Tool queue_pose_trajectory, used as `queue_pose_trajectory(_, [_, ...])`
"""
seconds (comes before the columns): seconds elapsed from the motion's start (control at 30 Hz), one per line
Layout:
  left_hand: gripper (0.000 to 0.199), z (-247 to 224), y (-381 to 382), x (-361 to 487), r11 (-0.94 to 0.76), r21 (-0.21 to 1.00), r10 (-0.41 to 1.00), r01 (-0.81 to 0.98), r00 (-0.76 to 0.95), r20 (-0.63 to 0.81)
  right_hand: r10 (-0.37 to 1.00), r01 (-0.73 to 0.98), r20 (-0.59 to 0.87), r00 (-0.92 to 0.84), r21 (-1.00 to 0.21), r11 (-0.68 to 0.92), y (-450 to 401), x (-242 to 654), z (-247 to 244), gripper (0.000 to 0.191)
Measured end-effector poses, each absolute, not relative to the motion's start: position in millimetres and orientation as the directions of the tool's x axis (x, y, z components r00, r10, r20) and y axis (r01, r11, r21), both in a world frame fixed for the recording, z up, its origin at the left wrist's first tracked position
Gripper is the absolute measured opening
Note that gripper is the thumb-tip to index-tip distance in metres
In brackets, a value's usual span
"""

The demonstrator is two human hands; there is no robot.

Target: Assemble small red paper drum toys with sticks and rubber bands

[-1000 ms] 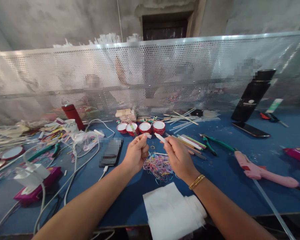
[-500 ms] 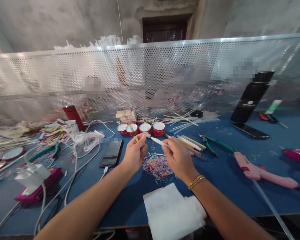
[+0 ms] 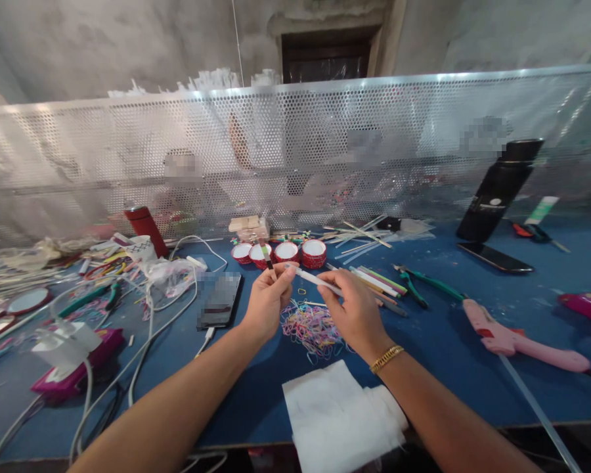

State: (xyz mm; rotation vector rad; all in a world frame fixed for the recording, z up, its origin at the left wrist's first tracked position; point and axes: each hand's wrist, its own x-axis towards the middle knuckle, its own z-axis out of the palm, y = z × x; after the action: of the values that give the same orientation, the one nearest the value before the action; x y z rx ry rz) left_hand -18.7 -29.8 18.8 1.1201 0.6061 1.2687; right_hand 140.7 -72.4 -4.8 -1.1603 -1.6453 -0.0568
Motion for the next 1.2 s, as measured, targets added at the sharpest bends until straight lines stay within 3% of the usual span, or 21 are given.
queue_pose_trajectory(0.7, [0.037,9,-28,-13,0.001,0.897,0.948,-0.443,0.287,0.14,0.67,0.632,0.742,0.011,-0.524,0.571,-67,138,-15,0.021])
queue_pose_trajectory(1.2, [0.038,4,-24,-10,-0.072,0.918,0.95,-0.39,0.253,0.182,0.648,0.617,0.76,0.044,-0.531,0.58,-66,133,-18,0.012])
